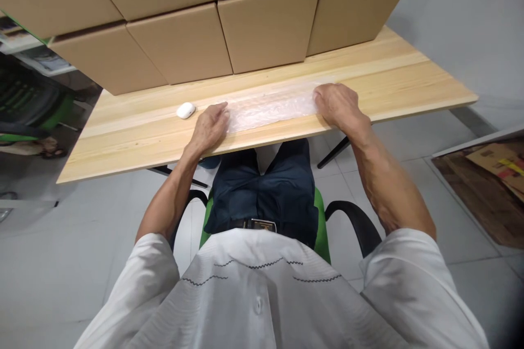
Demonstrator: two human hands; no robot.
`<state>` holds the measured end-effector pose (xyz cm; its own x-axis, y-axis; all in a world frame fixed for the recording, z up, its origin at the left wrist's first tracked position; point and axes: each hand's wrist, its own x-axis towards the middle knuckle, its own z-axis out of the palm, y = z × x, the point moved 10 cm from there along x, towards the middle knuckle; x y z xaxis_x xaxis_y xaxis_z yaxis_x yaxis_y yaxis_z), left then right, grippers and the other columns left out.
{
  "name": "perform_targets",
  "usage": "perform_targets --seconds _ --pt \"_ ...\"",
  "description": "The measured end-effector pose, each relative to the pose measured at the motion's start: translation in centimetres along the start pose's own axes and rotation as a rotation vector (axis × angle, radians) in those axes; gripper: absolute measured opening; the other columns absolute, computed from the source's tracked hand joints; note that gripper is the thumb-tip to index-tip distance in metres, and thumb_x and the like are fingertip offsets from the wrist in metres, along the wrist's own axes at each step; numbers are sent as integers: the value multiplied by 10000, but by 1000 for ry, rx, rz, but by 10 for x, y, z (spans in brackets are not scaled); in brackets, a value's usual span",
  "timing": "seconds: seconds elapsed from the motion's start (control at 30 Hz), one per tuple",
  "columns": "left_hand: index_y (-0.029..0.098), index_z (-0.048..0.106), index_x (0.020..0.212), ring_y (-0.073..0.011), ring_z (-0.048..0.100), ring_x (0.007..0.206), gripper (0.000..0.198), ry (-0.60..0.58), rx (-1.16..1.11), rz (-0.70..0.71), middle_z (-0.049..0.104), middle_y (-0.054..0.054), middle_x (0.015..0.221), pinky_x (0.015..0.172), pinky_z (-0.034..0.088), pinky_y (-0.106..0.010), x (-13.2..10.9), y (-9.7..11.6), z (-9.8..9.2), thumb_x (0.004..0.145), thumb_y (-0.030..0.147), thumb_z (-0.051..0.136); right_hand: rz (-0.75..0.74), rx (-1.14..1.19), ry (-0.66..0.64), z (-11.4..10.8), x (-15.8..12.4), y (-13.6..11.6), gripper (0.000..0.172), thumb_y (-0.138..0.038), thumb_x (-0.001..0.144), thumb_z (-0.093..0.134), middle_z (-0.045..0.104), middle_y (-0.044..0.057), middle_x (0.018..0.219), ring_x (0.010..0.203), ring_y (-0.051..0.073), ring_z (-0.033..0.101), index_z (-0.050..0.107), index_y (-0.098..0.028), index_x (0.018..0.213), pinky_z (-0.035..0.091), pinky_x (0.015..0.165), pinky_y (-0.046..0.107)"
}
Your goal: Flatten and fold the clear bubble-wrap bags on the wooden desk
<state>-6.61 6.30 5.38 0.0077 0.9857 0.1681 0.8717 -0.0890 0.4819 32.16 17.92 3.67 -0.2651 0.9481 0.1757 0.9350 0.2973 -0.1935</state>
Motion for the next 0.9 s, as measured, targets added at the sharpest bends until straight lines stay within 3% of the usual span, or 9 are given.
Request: perform_targets --seconds 0.17,0.3,0.43,0.57,0.7,0.83,0.9 --pt "189 688 1807 -403 747 1584 692 -64 120 29 814 -190 1687 1419 597 -624 6 11 -4 1171 434 568 -110 20 45 -1 7 -3 997 -790 1242 96 890 269 1468 1465 569 764 877 -232 1510 661 1185 811" --pt "217 820 1578 -413 735 1481 539 -117 219 93 789 -201 1583 1361 614 -636 13 19 -3 1149 486 635 -203 -15 -31 5 13 -2 914 -767 1270 156 881 254 1470 1438 526 753 882 -228 1403 658 1214 781" --pt "231 854 1466 -415 725 1442 460 -152 266 91 787 -203 1520 1357 593 -647 25 14 -1 1132 471 649 -256 -36 -64 3 22 2 729 -654 1293 334 842 255 1529 1482 501 733 886 -190 1404 630 1261 746" --pt "216 870 1432 -407 767 1374 473 -203 284 60 812 -187 1466 1302 617 -604 38 9 0 1056 444 698 -256 -69 -187 1 30 0 425 -343 1212 552 806 245 1578 1478 439 732 860 -176 1453 604 1263 612" --pt "233 888 1358 -408 797 1318 448 -251 252 24 854 -162 1413 1236 634 -569 47 10 -1 969 413 760 -213 -90 -256 -6 39 -4 405 -164 1084 632 821 229 1541 1341 365 744 825 -165 1440 573 1133 473" --pt "262 878 1196 -376 815 1162 313 -275 190 -29 901 -124 1245 1104 646 -539 53 9 0 910 340 777 -151 -71 -293 -4 48 -2 231 -215 1025 717 874 155 1277 1108 355 748 854 -248 1207 545 927 451" --pt "266 847 1104 -355 807 1087 222 -271 167 -37 903 -107 1159 1035 642 -516 53 9 1 903 311 763 -143 -68 -276 -4 47 -3 193 -252 1032 720 874 153 1231 1078 361 745 859 -251 1166 529 903 464"
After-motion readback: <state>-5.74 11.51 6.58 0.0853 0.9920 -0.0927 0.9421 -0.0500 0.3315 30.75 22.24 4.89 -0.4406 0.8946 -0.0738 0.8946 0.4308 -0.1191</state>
